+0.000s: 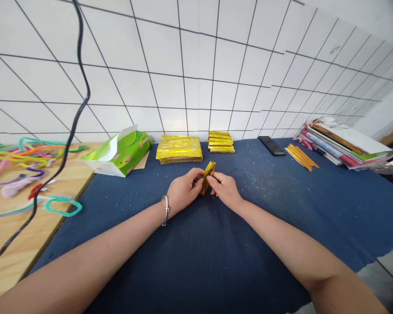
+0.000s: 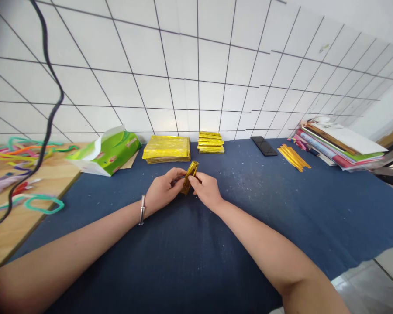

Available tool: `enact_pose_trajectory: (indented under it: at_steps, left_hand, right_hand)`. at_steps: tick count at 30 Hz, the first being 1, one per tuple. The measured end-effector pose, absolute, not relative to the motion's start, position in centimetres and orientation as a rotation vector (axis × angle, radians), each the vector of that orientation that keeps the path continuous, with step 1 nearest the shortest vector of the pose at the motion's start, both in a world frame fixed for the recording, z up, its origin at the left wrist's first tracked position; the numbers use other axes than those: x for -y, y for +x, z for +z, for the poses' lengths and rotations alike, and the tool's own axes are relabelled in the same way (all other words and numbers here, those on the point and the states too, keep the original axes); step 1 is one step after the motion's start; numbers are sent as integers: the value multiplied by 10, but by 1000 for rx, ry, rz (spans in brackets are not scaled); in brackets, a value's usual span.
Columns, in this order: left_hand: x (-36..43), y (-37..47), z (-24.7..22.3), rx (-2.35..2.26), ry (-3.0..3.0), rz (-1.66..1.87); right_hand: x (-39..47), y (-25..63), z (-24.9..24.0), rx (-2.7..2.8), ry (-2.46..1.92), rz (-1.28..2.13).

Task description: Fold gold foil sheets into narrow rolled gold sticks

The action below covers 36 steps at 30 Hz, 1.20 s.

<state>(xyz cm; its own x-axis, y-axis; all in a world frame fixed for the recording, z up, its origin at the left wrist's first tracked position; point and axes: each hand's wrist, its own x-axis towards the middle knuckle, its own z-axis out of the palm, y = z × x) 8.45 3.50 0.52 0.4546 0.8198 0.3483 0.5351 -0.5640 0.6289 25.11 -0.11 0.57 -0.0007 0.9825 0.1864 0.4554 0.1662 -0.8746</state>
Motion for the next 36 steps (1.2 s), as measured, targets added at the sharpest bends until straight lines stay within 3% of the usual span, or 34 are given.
enact_pose_trajectory:
  at_steps: [36]
  left_hand:
    - [-35, 85, 5, -1169, 2284, 886]
  right_hand:
    - [1, 251, 5, 1593, -1431, 763]
